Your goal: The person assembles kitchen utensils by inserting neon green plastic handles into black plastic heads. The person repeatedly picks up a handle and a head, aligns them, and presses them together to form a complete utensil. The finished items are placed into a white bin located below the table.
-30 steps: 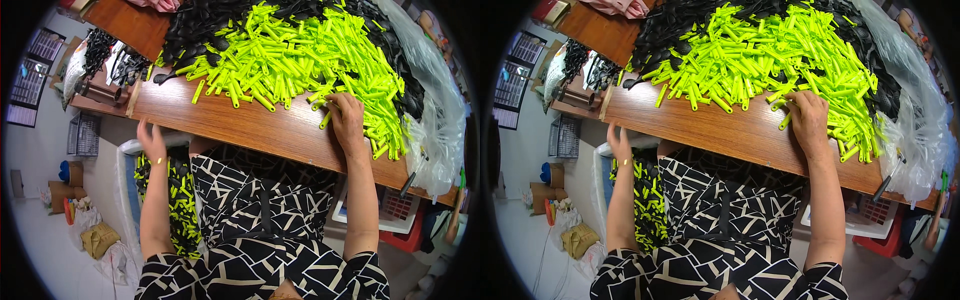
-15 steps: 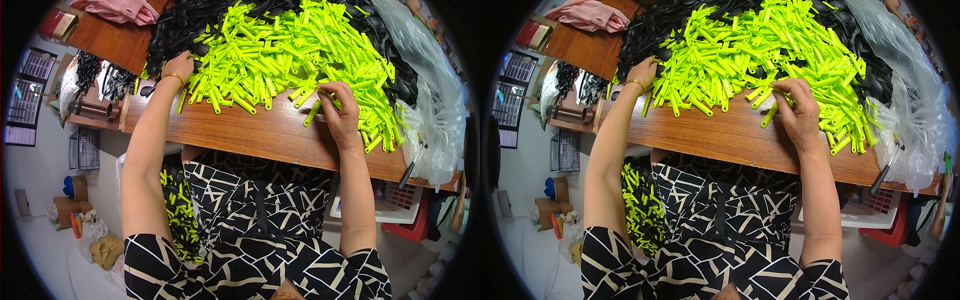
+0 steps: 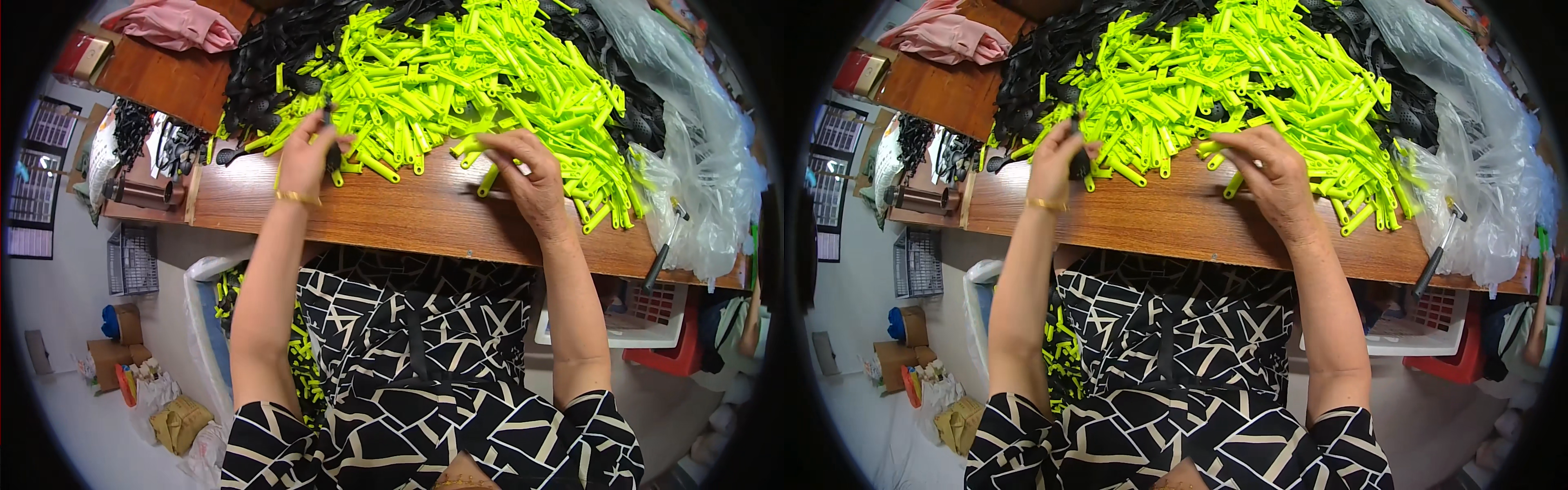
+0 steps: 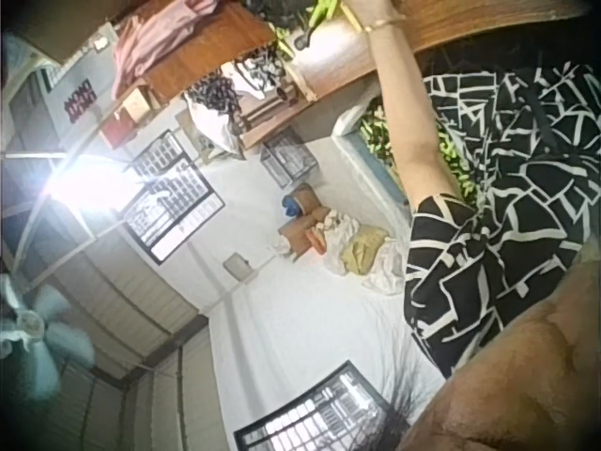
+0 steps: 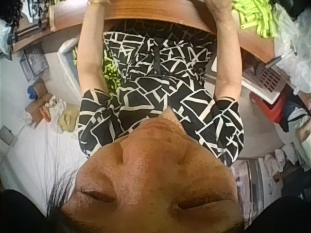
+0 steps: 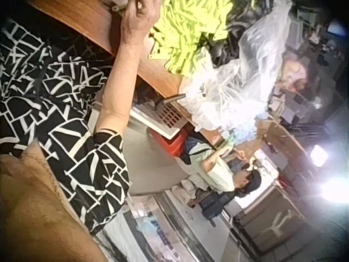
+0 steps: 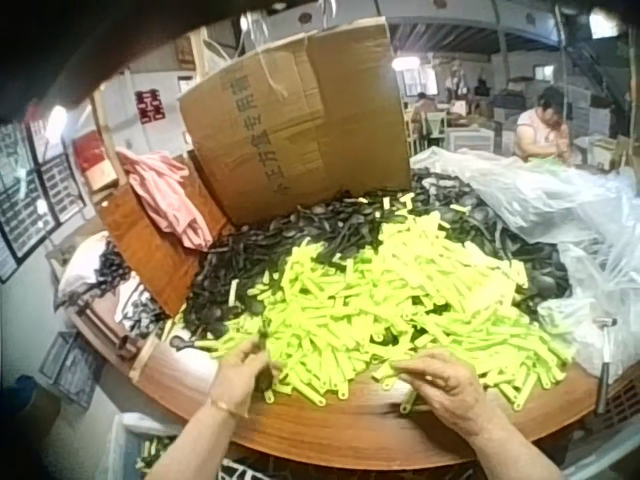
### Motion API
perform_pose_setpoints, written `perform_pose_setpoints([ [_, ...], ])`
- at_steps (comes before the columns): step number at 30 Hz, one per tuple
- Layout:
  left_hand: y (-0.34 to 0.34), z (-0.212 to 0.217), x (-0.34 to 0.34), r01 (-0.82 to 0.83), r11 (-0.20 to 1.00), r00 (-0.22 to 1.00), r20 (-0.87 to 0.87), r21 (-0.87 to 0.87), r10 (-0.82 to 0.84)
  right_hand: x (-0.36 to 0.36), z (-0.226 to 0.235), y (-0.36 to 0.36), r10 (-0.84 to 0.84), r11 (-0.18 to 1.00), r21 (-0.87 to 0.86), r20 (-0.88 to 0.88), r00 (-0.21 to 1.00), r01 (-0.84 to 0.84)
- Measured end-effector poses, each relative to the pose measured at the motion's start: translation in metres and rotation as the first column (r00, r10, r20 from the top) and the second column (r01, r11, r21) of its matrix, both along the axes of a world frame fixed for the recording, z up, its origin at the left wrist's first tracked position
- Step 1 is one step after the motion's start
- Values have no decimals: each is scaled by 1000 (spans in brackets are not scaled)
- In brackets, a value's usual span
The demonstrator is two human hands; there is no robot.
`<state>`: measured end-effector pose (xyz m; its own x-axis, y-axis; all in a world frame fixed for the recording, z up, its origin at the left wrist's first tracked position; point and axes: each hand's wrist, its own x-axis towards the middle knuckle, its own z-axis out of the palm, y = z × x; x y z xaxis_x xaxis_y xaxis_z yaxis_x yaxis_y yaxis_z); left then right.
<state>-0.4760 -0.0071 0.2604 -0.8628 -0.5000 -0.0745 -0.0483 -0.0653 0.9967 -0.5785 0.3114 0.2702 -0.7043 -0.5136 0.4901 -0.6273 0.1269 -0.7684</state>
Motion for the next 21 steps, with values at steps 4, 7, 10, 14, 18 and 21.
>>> perform_pose_setpoints([
  [4, 91, 19, 52, 213, 971, 977, 52, -108, -208, 17, 15, -4, 128, 991, 53, -86, 988, -123],
  [7, 119, 10, 71, 282, 959, 959, 25, 0, -282, 25, 27, -1, 168, 984, 87, -144, 975, -157],
  [10, 137, 16, 75, 292, 953, 956, 40, -87, -289, 31, 38, 3, 252, 955, 215, -213, 944, -206],
  [14, 144, 29, 78, 339, 910, 940, 137, -240, -314, 30, 32, 6, 280, 943, 247, -236, 930, -221],
  [18, 153, 31, 83, 305, 881, 952, 119, -362, -281, 36, 32, 10, 246, 946, 266, -209, 947, -187],
  [21, 159, 30, 90, 276, 759, 960, 123, -589, -253, 52, 29, 10, 176, 960, 253, -227, 958, -116],
])
